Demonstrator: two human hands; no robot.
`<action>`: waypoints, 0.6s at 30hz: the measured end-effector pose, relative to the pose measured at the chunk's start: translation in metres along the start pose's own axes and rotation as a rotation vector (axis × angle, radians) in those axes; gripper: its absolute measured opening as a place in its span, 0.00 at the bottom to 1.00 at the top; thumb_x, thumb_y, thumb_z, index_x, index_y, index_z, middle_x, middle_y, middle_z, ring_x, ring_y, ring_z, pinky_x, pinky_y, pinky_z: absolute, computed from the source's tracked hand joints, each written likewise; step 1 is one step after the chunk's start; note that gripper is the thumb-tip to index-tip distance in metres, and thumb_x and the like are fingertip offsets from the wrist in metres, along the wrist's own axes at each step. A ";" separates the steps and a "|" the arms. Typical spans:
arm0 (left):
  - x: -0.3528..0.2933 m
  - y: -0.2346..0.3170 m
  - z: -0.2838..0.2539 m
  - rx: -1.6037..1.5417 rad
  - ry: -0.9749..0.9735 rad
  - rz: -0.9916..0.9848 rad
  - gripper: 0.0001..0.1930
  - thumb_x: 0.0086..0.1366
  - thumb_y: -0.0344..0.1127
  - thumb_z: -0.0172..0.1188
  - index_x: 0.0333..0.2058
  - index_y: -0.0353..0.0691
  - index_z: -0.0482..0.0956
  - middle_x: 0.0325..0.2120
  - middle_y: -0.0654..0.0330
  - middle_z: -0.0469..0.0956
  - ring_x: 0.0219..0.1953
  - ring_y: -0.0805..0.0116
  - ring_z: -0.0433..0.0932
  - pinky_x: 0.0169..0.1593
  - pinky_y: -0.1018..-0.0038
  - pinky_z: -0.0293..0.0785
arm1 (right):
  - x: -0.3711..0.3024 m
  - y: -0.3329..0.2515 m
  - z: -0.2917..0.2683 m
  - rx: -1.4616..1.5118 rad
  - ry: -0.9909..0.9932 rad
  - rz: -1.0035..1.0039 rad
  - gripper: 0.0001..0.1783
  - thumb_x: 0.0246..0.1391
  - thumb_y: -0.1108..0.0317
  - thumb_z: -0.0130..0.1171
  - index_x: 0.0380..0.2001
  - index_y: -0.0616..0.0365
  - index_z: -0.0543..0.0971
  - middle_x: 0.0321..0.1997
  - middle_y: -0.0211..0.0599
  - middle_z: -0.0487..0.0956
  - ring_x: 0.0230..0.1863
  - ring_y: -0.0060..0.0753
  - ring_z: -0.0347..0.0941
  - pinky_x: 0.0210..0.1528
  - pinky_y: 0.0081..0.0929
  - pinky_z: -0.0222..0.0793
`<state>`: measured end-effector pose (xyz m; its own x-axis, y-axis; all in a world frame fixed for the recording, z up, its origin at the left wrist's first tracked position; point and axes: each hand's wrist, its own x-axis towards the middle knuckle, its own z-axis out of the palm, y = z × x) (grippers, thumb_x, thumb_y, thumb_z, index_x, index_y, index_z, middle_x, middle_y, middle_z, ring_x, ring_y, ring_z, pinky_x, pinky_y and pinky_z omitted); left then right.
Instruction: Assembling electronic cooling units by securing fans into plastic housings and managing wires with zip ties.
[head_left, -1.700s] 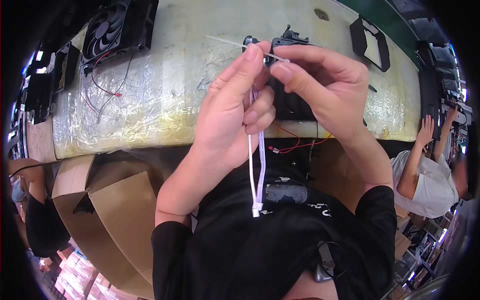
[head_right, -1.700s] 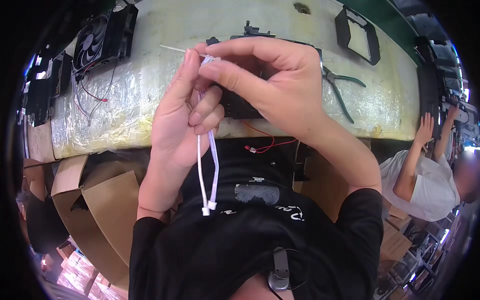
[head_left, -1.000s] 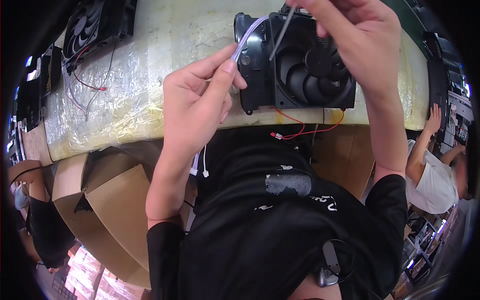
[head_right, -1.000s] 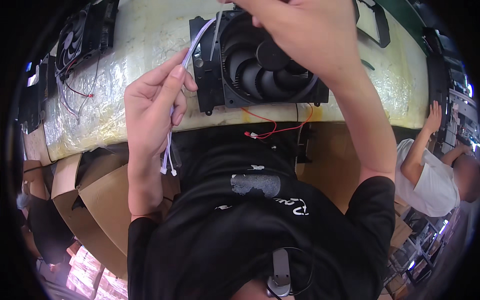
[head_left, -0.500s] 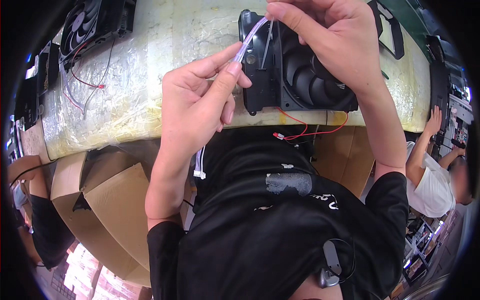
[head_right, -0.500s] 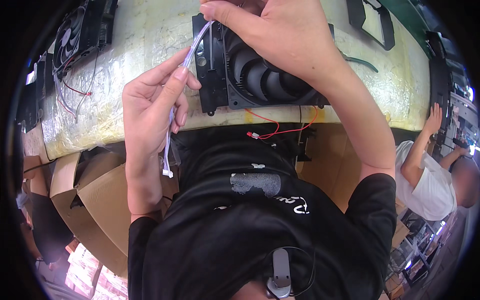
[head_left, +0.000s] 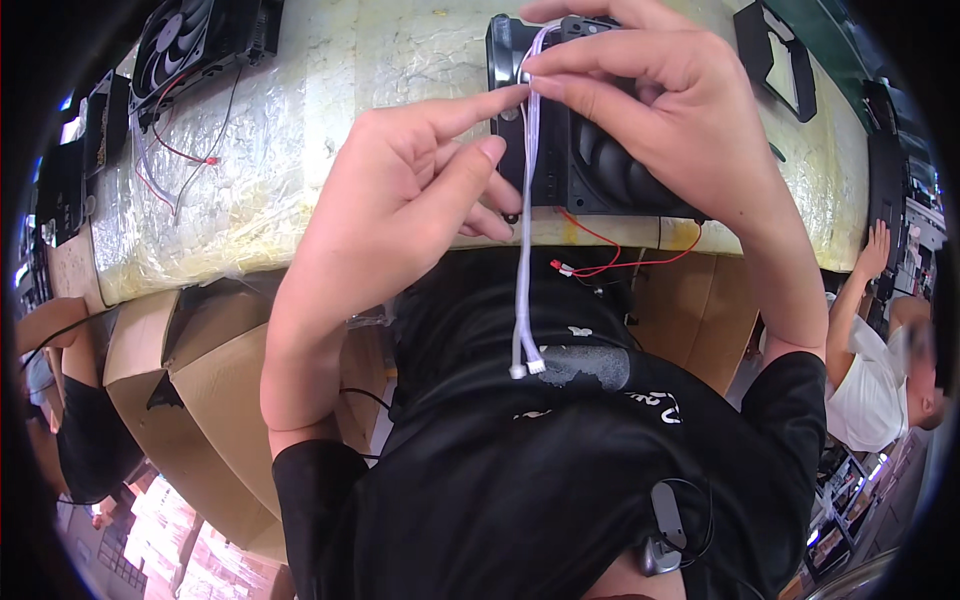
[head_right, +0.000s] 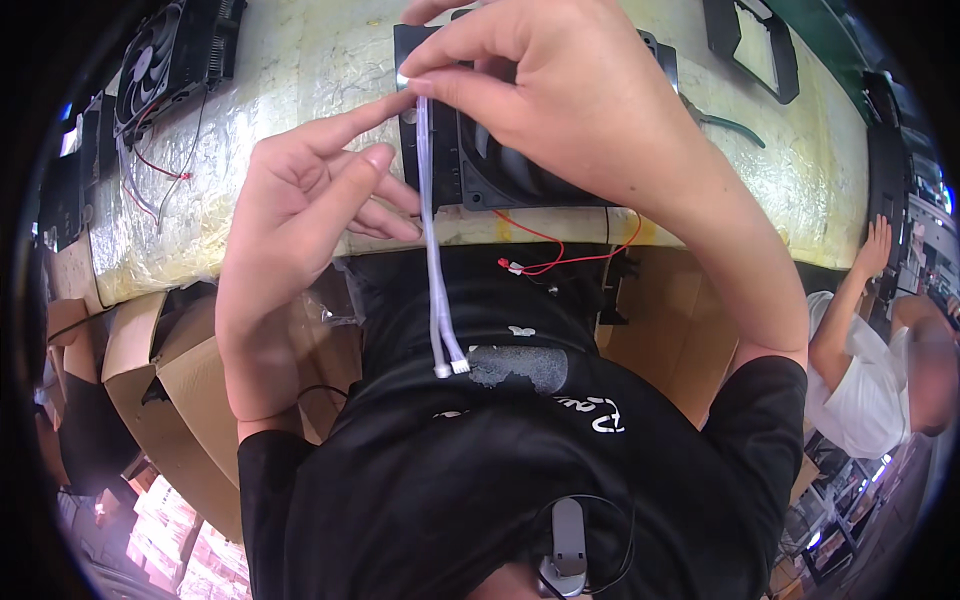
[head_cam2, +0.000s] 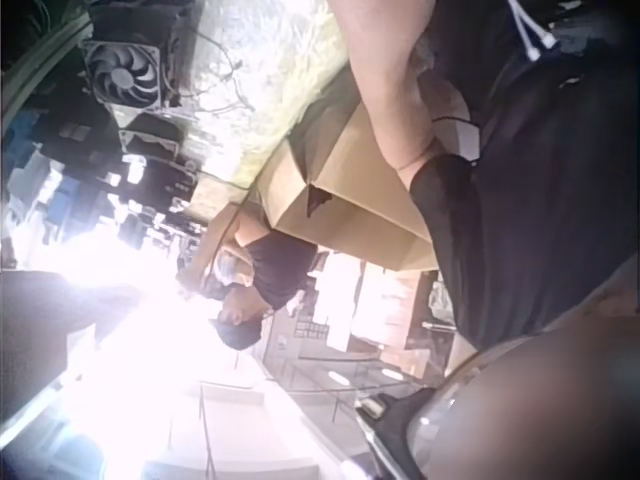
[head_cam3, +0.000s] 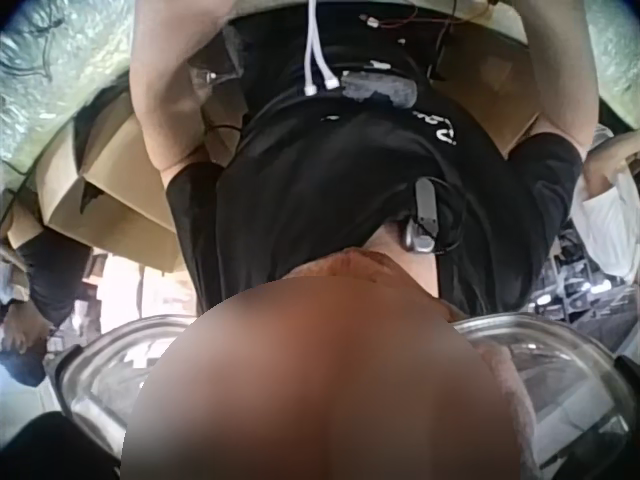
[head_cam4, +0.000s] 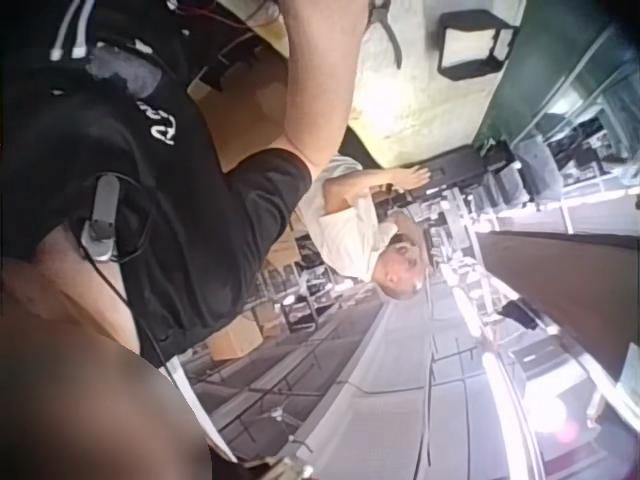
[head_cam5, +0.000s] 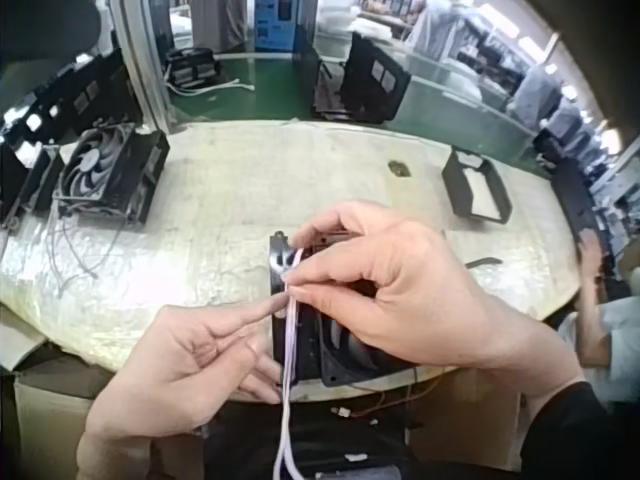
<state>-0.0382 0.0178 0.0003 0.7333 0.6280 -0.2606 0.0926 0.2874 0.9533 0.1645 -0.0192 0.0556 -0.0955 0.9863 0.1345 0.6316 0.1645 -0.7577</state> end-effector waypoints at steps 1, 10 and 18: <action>0.000 0.000 0.001 0.038 -0.018 -0.027 0.20 0.70 0.30 0.52 0.59 0.31 0.70 0.25 0.55 0.82 0.25 0.71 0.82 0.31 0.80 0.78 | -0.001 0.001 0.000 0.001 0.006 -0.021 0.07 0.50 0.78 0.63 0.35 0.64 0.84 0.34 0.49 0.83 0.40 0.35 0.81 0.41 0.26 0.74; 0.001 -0.032 0.017 0.822 0.260 0.568 0.20 0.65 0.23 0.59 0.56 0.35 0.75 0.20 0.70 0.69 0.16 0.87 0.58 0.20 0.85 0.56 | 0.007 -0.005 -0.009 -0.150 -0.214 -0.005 0.07 0.51 0.73 0.60 0.31 0.65 0.83 0.42 0.52 0.82 0.40 0.49 0.80 0.43 0.33 0.76; 0.007 -0.004 0.003 -0.132 0.089 -0.045 0.13 0.61 0.26 0.64 0.44 0.28 0.79 0.27 0.55 0.84 0.22 0.74 0.81 0.23 0.82 0.73 | -0.002 0.006 -0.002 -0.205 -0.185 -0.025 0.08 0.55 0.70 0.60 0.34 0.64 0.83 0.43 0.45 0.83 0.40 0.44 0.80 0.47 0.32 0.74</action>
<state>-0.0315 0.0185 -0.0048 0.6675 0.6719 -0.3210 0.0307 0.4059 0.9134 0.1702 -0.0201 0.0520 -0.2403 0.9705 0.0182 0.7681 0.2016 -0.6078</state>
